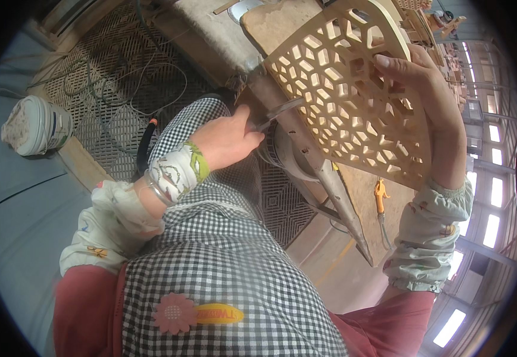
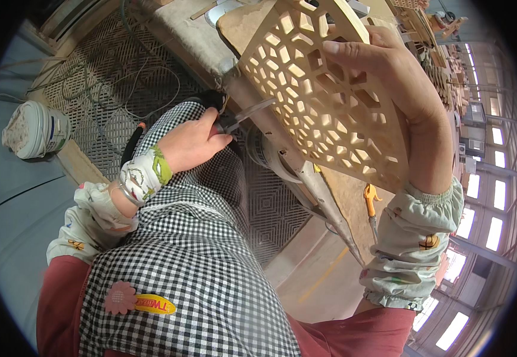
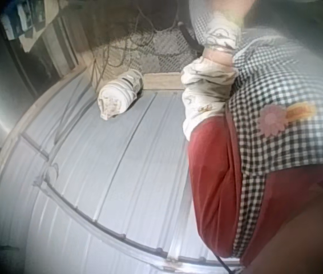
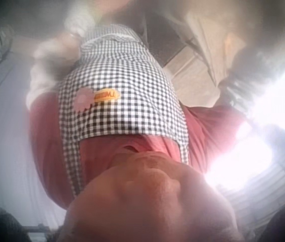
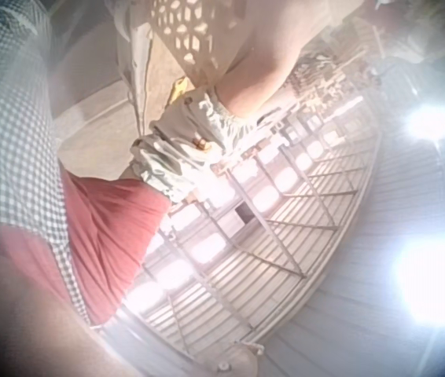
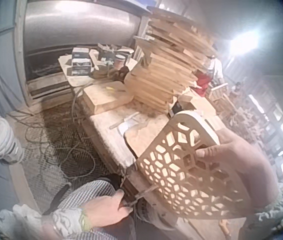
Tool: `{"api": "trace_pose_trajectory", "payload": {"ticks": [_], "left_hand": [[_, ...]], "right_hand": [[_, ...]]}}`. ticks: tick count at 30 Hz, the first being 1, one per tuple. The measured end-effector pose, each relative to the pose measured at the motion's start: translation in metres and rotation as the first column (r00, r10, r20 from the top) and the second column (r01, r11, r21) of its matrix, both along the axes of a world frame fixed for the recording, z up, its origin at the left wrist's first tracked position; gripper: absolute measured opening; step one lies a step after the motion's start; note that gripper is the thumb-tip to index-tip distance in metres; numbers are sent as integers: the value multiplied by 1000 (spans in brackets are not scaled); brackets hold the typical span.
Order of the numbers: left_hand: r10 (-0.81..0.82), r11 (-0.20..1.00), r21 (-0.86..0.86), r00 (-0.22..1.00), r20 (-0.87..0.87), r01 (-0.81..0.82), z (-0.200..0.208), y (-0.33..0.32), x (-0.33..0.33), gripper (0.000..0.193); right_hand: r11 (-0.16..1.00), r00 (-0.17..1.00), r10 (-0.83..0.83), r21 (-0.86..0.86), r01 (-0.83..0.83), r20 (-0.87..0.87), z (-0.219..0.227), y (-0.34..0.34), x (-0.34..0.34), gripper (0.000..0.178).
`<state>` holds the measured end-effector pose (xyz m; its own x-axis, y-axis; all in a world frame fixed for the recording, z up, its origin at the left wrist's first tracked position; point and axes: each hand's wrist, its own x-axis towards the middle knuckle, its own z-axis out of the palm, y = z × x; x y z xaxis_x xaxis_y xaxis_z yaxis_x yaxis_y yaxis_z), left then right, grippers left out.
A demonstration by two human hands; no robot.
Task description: The person sands the inner edges of a decorative wooden lattice panel using a small power sander, holding the panel at different angles to reach the cutouts.
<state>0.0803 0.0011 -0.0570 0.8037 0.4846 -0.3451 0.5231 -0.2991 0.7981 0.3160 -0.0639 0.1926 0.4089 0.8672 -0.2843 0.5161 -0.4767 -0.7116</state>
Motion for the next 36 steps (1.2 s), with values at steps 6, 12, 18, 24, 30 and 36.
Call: {"api": "trace_pose_trajectory", "payload": {"ticks": [6,12,18,24,30,36], "left_hand": [[0,963,270,1000,-2,1,3,-7,-1,44],[13,858,508,993,119,-72,2,-13,16,38],[61,817,561,988,144,-133,-17,-19,32,38],[41,883,462,994,104,-85,-14,-14,37,39],[-6,955,296,1000,30,-3,-15,-7,37,42],[-94,996,20,991,98,92,-16,12,35,44]], "right_hand": [[999,995,25,28,-28,95,-1,-3,-11,36],[997,995,-76,-21,77,63,-3,-9,1,52],[991,986,-91,-80,103,140,-1,-6,-10,53],[994,992,-96,-47,100,83,4,-10,-19,49],[994,994,-88,-54,91,64,5,-8,-22,50],[993,993,-117,-3,117,-10,8,-7,-32,41]]}}
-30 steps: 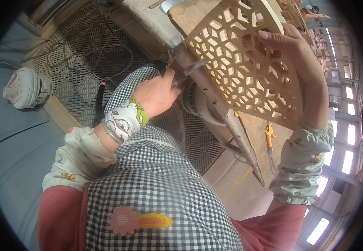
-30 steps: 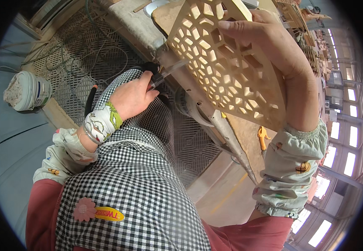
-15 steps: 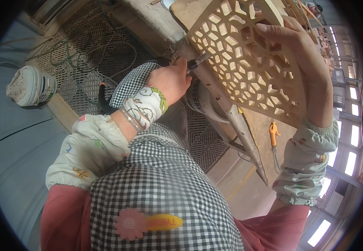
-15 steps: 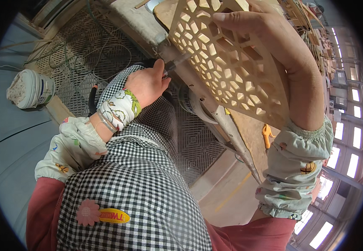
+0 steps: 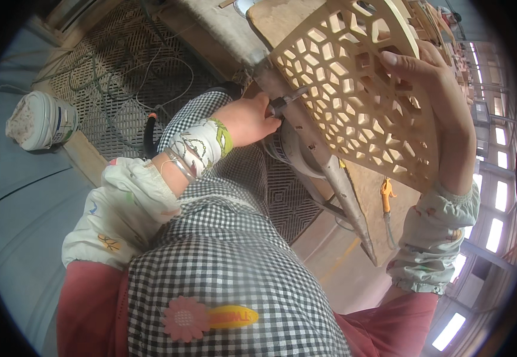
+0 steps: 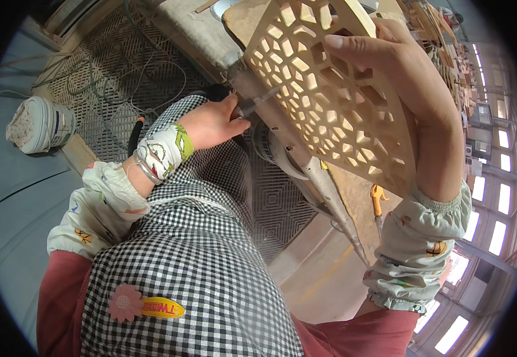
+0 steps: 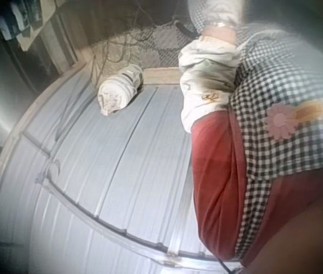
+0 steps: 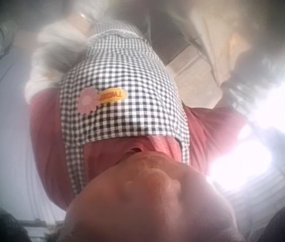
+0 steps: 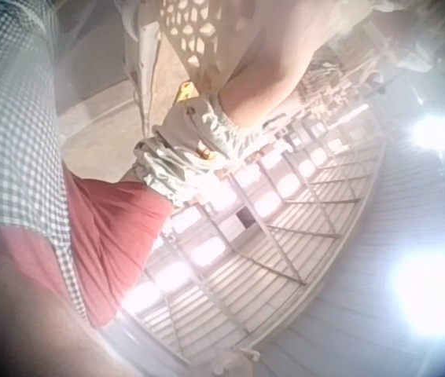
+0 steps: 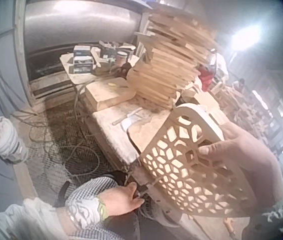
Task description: The person sands the inner edges of a decorative wooden lattice panel using a small power sander, holding the panel at different angles to reach the cutouts.
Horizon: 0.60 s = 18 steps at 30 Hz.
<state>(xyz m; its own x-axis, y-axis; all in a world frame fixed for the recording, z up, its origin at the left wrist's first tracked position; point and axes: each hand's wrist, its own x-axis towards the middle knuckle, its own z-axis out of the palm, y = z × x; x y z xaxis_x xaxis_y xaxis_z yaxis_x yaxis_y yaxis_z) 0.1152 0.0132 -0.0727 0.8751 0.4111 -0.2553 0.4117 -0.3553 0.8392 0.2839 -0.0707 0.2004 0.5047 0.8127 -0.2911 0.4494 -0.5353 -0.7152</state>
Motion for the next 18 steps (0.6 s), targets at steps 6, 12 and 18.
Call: {"api": "trace_pose_trajectory", "payload": {"ticks": [6,12,18], "left_hand": [[0,983,182,1000,-8,1,6,-8,-6,42],[77,929,359,997,31,-83,8,-34,-10,40],[138,906,387,985,107,-169,0,-34,10,38]], "right_hand": [[998,998,-24,-59,27,51,0,3,16,46],[995,995,-85,-46,88,54,-3,4,8,57],[997,994,-51,-45,56,98,-4,3,17,58]]}}
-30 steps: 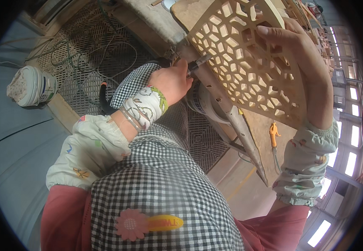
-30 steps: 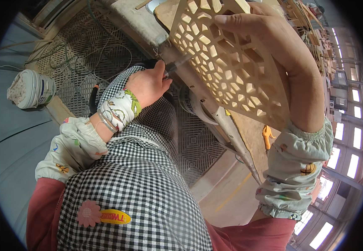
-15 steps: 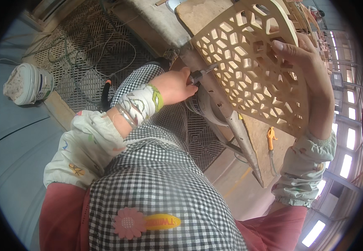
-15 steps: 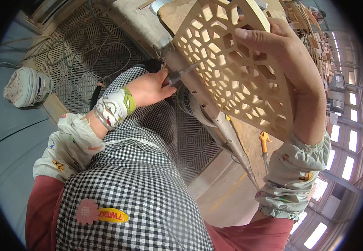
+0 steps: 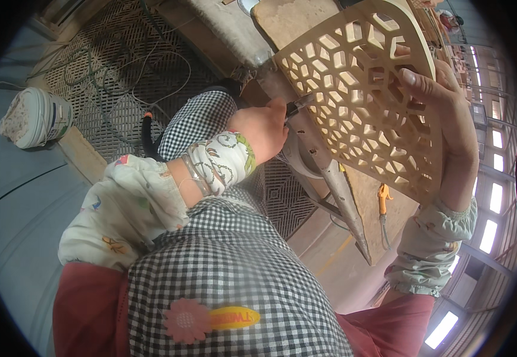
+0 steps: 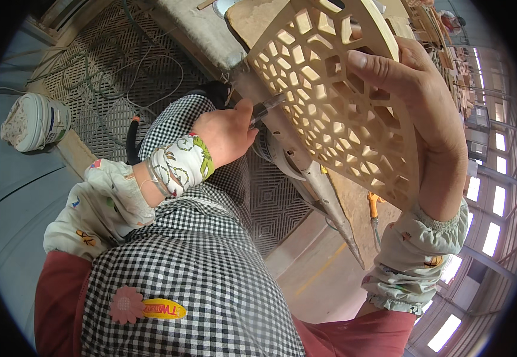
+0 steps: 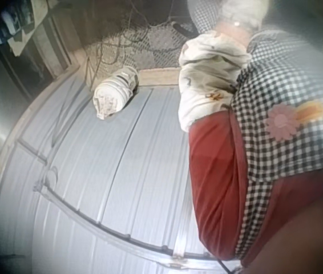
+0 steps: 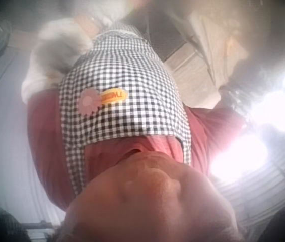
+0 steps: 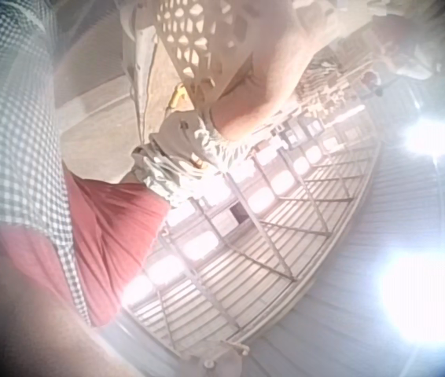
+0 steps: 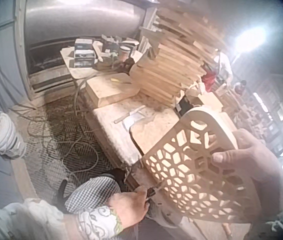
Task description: The person sands the inner edges of a decorative wooden lattice panel using a small power sander, holding the panel at different angles to reach the cutouts.
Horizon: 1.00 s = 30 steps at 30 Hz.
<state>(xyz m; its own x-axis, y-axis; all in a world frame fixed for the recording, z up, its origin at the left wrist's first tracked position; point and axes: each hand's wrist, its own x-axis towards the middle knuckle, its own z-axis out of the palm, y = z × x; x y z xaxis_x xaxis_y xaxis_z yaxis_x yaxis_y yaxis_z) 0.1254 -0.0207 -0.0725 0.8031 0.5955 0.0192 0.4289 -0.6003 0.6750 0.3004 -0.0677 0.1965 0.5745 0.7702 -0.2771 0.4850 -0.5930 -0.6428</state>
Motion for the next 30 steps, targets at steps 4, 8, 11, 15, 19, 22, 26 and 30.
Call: {"api": "trace_pose_trajectory", "payload": {"ticks": [4,8,11,15,19,22,26,30], "left_hand": [[-7,1000,-21,1000,10,7,6,-1,-13,37],[20,1000,1,1000,-1,-20,-5,5,-2,37],[3,1000,-3,1000,8,-3,-1,7,-4,37],[-92,972,-212,995,32,97,2,14,-19,38],[-185,93,-993,981,57,76,13,66,-19,37],[-161,-373,-912,957,242,168,-24,68,-25,45],[-129,-509,-835,942,311,206,-36,64,-18,48],[-195,-464,-851,909,369,246,-39,72,-9,53]], "right_hand": [[1000,998,-6,4,6,-66,1,0,-3,59],[998,996,-62,9,63,-63,2,3,-13,62],[997,996,-74,-12,73,-42,4,1,-12,63],[999,995,-10,-33,7,-97,8,1,-4,65],[995,984,-51,75,64,-169,3,-1,-23,66],[988,978,24,154,8,-208,2,-3,-20,68],[993,982,1,116,22,-189,1,1,-16,67],[980,988,-145,131,150,-44,-5,4,-35,70]]}}
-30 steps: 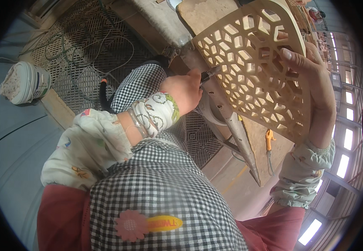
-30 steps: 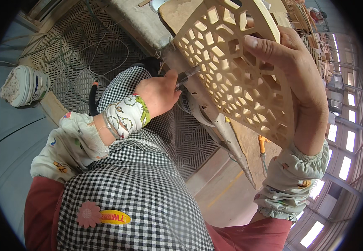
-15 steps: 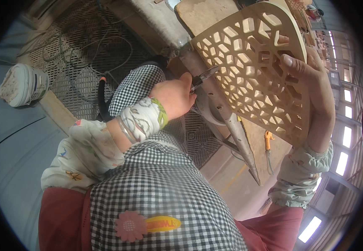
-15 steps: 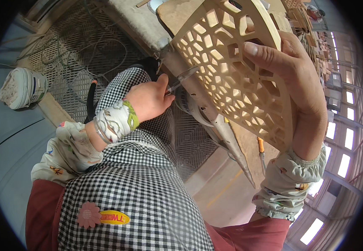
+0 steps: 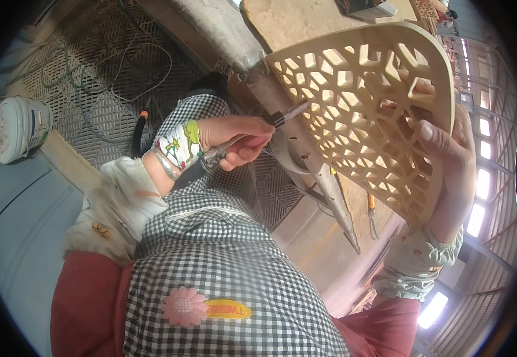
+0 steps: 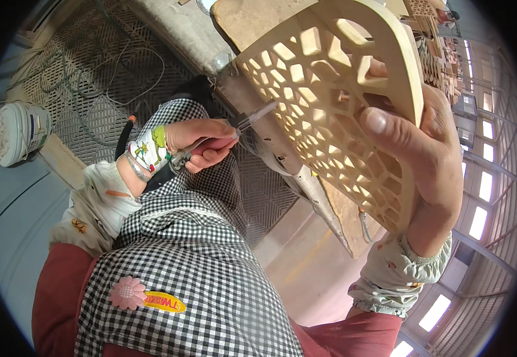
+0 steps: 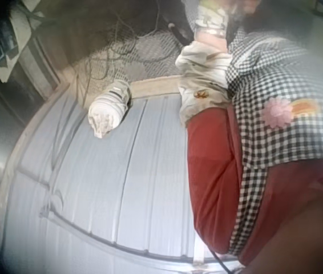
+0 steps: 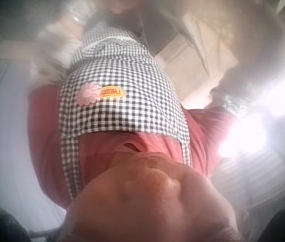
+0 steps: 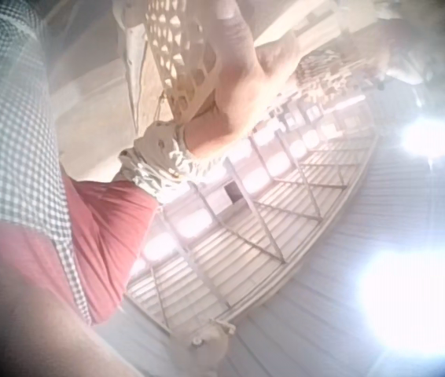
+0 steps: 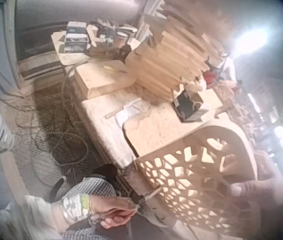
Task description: The person sands the inner edges of a decorative wooden lattice panel using a small power sander, holding the panel at different angles to reach the cutouts.
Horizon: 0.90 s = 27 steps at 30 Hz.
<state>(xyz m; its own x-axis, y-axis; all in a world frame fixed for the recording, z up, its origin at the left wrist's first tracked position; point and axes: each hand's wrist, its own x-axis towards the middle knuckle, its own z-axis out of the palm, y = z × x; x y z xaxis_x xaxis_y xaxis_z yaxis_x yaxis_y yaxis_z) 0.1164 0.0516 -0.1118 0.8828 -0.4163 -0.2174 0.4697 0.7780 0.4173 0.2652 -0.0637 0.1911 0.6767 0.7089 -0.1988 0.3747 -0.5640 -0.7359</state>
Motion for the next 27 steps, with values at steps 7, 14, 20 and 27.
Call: {"api": "trace_pose_trajectory", "payload": {"ticks": [7,14,20,27], "left_hand": [[-44,999,29,999,-25,44,2,5,-1,58],[-35,993,115,999,-31,38,14,10,7,54],[86,910,415,988,-128,-25,44,-7,-34,42],[235,-15,981,953,191,-193,67,-56,-47,46]], "right_hand": [[992,990,-53,108,67,-128,-3,0,-2,71],[996,993,-86,24,84,86,-7,1,-12,69],[998,998,56,29,-54,-43,2,-4,-2,62],[990,988,135,-22,-137,-72,6,-6,20,57]]}}
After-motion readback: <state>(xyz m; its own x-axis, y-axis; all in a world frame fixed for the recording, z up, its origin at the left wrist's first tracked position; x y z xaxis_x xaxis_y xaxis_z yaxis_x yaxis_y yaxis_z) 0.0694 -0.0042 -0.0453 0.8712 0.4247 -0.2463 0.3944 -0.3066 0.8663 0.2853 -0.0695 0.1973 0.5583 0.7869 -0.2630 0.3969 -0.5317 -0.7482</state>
